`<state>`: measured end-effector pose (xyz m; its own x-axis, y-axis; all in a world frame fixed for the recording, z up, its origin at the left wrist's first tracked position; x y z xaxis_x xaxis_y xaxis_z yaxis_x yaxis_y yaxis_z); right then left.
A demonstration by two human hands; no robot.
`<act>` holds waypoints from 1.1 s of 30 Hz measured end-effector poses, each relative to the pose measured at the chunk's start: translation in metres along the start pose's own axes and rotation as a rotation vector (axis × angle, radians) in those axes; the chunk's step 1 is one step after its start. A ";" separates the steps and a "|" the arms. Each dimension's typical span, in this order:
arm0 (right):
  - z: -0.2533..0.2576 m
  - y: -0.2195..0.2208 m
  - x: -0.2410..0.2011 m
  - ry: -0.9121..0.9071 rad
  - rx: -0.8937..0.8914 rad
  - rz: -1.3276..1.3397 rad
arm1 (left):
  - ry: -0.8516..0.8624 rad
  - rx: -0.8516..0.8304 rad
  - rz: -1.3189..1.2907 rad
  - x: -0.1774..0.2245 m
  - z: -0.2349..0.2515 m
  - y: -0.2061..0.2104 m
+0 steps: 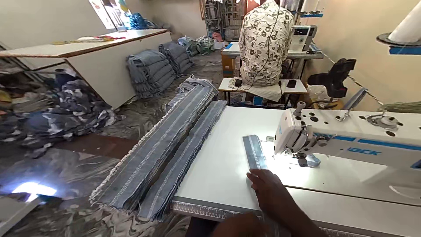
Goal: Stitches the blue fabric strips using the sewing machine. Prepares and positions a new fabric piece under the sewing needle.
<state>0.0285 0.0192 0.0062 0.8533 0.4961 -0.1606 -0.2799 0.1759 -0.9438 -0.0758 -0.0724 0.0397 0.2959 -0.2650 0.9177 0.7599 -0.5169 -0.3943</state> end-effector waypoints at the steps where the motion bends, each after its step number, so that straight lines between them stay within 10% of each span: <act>1: -0.014 0.009 0.002 0.035 -0.021 0.026 | 0.002 0.091 0.042 -0.010 0.014 -0.027; 6: -0.078 0.015 -0.027 0.008 0.075 0.137 | -0.177 0.360 0.362 -0.066 0.109 -0.118; 12: -0.078 0.010 -0.022 0.068 0.048 0.347 | -0.417 0.190 0.466 -0.089 0.183 -0.090; 19: -0.080 -0.036 0.040 0.470 0.307 0.706 | -0.006 0.238 -0.437 -0.033 0.094 -0.058; 23: -0.062 -0.055 0.025 0.364 0.244 1.041 | -0.008 0.163 -0.459 -0.008 0.064 -0.043; 33: -0.065 -0.094 0.013 0.245 0.346 0.919 | 0.170 0.182 -0.321 0.024 0.041 -0.049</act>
<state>0.0946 -0.0461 0.0736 0.2988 0.3822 -0.8744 -0.9529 0.0694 -0.2953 -0.0815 -0.0200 0.0829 -0.0613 -0.2528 0.9656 0.8927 -0.4467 -0.0602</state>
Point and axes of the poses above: each hand's wrist, its own z-axis towards the middle knuckle, its own y-axis out of the palm, x = y × z, the point moved 9 cm from there along z, towards the middle knuckle, and after that the axes turned 12 degrees about -z, right-handed, at the moved point
